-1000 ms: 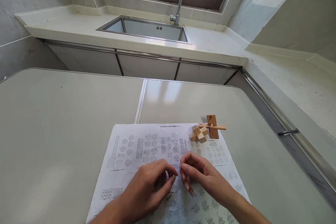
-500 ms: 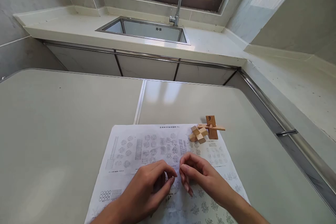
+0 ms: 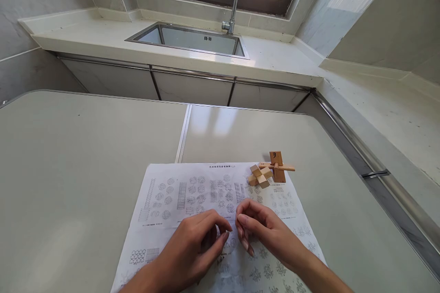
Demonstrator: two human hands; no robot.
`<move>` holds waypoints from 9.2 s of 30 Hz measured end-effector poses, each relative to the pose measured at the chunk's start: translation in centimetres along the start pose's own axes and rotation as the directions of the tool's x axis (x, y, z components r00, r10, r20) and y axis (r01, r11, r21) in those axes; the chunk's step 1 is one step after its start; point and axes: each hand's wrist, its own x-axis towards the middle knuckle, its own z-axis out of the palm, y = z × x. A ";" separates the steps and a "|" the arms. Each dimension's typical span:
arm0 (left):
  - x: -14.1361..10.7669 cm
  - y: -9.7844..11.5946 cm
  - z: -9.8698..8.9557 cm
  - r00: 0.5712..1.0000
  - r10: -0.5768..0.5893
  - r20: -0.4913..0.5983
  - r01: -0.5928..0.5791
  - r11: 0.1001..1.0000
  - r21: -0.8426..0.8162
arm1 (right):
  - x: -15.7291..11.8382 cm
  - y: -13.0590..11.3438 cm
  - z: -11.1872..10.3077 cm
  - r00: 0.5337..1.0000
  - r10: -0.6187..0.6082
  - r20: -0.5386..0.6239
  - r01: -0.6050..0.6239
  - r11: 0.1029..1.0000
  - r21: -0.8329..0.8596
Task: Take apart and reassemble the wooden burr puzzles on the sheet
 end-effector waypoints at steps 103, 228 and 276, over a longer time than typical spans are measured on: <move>0.0 0.2 0.0 0.999 -0.030 0.016 0.030 0.999 0.033 | 0.7 -0.9 -5.5 0.955 -0.131 -0.266 0.293 0.563 0.773; -1.3 -1.5 -0.4 0.980 -0.144 -0.135 0.108 0.964 -0.242 | -0.2 3.3 1.6 0.986 0.022 0.163 -0.091 0.898 0.430; 0.6 -1.1 -5.8 0.736 -0.379 -0.561 0.370 0.919 -0.136 | -0.5 0.4 0.7 0.999 -0.041 -0.001 0.038 0.916 0.399</move>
